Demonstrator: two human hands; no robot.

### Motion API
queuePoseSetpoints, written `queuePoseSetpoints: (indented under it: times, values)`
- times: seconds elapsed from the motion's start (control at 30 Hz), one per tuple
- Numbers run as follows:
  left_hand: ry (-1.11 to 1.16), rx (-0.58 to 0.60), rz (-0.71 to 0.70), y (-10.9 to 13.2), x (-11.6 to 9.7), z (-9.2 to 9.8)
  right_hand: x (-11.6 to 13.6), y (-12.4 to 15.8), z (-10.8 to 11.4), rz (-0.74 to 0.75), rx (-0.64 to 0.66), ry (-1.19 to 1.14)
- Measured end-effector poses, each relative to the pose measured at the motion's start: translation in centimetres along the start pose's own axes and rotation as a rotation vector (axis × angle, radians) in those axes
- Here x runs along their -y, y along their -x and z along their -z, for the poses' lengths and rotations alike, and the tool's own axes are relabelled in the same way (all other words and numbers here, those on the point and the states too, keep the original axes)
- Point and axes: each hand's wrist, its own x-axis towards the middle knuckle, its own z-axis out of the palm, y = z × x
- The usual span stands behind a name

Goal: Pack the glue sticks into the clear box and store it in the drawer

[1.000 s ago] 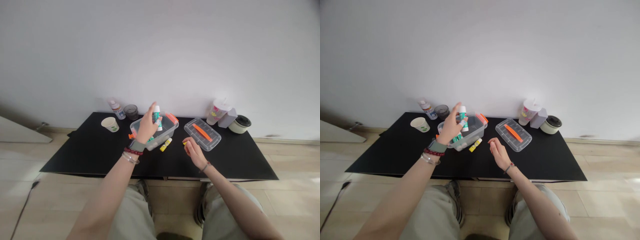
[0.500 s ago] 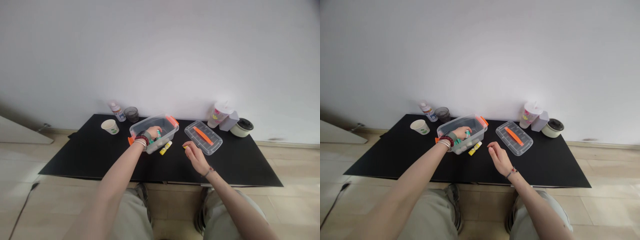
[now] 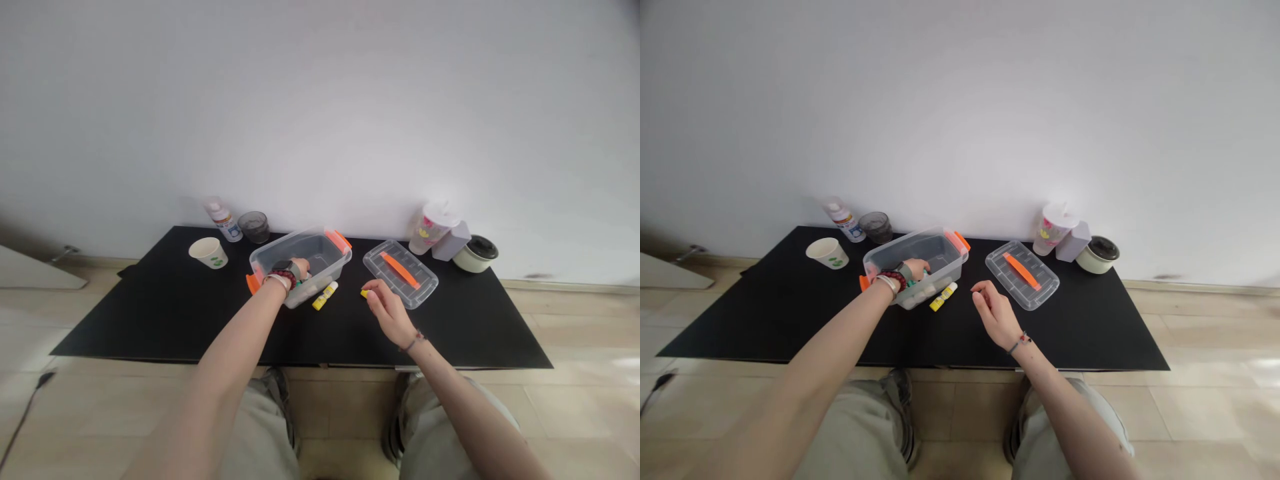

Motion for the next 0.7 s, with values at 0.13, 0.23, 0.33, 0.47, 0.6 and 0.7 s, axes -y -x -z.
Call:
queuePoseSetpoints:
  times: [0.13, 0.23, 0.33, 0.47, 0.6, 0.7]
  values:
    - [-0.045, -0.035, 0.08, 1.6, -0.8, 1.3, -0.2, -0.2, 0.3, 0.014, -0.002, 0.048]
    - [-0.055, -0.267, 0.08, 4.7, -2.9, 2.0, -0.6, -0.7, 0.7, 0.004, -0.047, 0.117]
    - [-0.024, -0.643, -0.088, 8.4, -5.7, 0.9, -1.3, -1.4, 1.4, -0.021, -0.122, 0.168]
    - [-0.055, -0.613, -0.268, 11.3, -7.7, -3.7, -2.2, -2.2, 2.1, -0.045, -0.176, 0.248]
    - [-0.117, -0.583, -0.258, 11.1, -7.8, -8.0, -2.9, -2.4, 2.2, -0.065, -0.165, 0.345]
    - [-0.158, -0.566, -0.202, 10.0, -7.7, -9.5, -3.6, -2.4, 2.0, -0.096, -0.109, 0.47]
